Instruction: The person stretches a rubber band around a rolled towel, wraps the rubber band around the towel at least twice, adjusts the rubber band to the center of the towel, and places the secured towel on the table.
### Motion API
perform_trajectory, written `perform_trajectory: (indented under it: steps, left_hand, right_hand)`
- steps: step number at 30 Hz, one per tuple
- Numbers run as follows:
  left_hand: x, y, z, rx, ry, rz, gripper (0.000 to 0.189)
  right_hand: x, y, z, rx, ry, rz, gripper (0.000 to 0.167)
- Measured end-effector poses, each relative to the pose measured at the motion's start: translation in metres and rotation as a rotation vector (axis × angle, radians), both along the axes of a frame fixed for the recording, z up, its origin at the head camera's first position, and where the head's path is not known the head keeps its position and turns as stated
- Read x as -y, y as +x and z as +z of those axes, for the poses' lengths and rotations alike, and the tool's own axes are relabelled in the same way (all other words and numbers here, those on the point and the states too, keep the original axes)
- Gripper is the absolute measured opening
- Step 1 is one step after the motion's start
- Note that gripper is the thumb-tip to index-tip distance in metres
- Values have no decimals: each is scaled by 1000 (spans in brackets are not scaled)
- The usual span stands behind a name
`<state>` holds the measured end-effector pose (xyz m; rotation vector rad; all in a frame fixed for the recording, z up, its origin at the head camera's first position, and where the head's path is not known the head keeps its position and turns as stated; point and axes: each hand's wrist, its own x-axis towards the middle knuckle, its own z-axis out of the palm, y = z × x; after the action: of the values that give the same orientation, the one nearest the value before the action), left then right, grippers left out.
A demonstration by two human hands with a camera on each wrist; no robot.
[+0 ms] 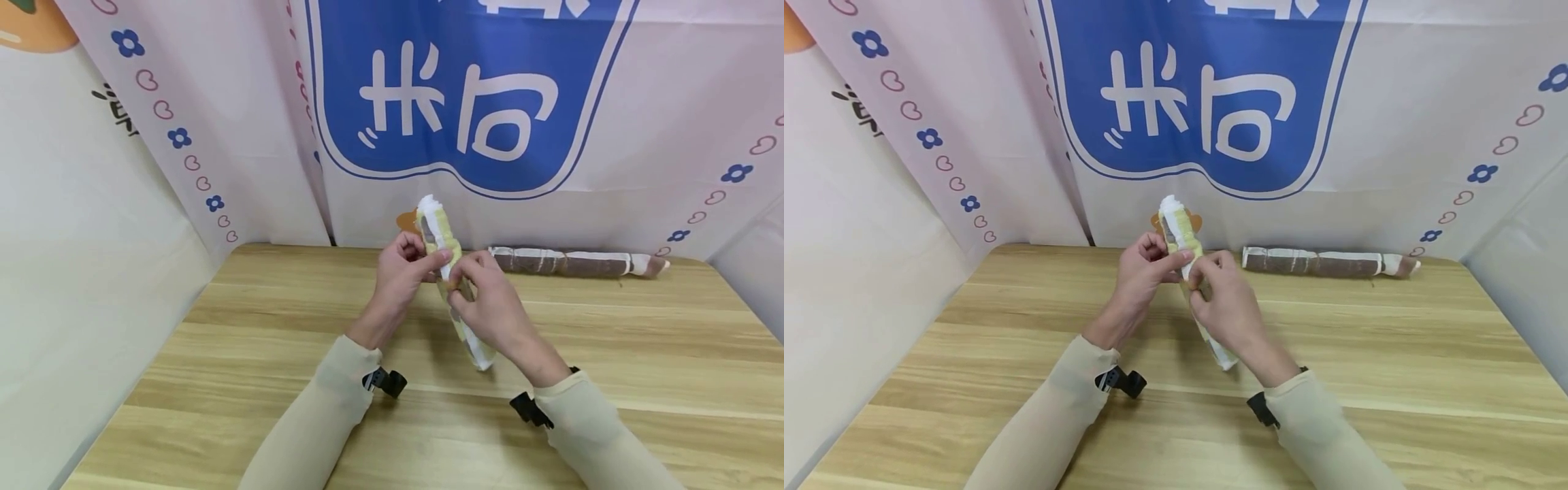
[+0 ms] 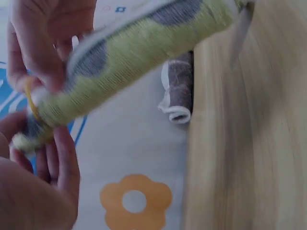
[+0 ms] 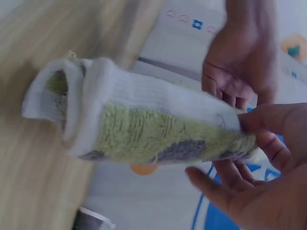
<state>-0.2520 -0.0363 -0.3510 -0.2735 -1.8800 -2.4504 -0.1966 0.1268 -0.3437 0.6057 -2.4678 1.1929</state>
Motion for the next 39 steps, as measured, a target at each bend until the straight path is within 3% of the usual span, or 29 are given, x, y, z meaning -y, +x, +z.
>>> perform_trajectory:
  steps: [5,8,10,12,16,19,22,24,28,31,35,39]
  left_hand:
    - [5,-7,-3,77,129,-164,23]
    - [8,-10,-5,110,166,-243,26]
    - [8,-11,-6,105,162,-248,27]
    - [7,-11,-7,88,135,-207,27]
    - [4,-8,-6,72,71,-77,31]
    - [0,-7,-6,72,20,0,33]
    - [-2,-5,-7,67,-11,41,33]
    - [-3,-5,-7,66,-20,46,32]
    - [0,-8,-7,83,20,-27,29]
    - [5,-12,-9,115,93,-143,30]
    - [12,-15,-11,147,137,-271,38]
    - [14,-15,-9,120,75,-279,40]
  right_hand:
    - [-12,-6,4,276,-292,62,17]
    - [-15,-9,4,391,-415,123,20]
    - [-16,-10,4,428,-425,149,23]
    - [-14,-10,2,433,-385,144,25]
    - [-8,-8,-2,335,-229,77,29]
    - [-1,-5,-4,157,-92,47,24]
    - [4,-3,-7,-16,14,23,24]
    - [3,-3,-7,-70,34,15,25]
    - [-3,-6,-4,71,-103,44,17]
    - [-11,-9,-1,244,-253,60,14]
    - [-18,-13,0,407,-374,88,18]
    - [-20,-14,1,519,-438,145,20]
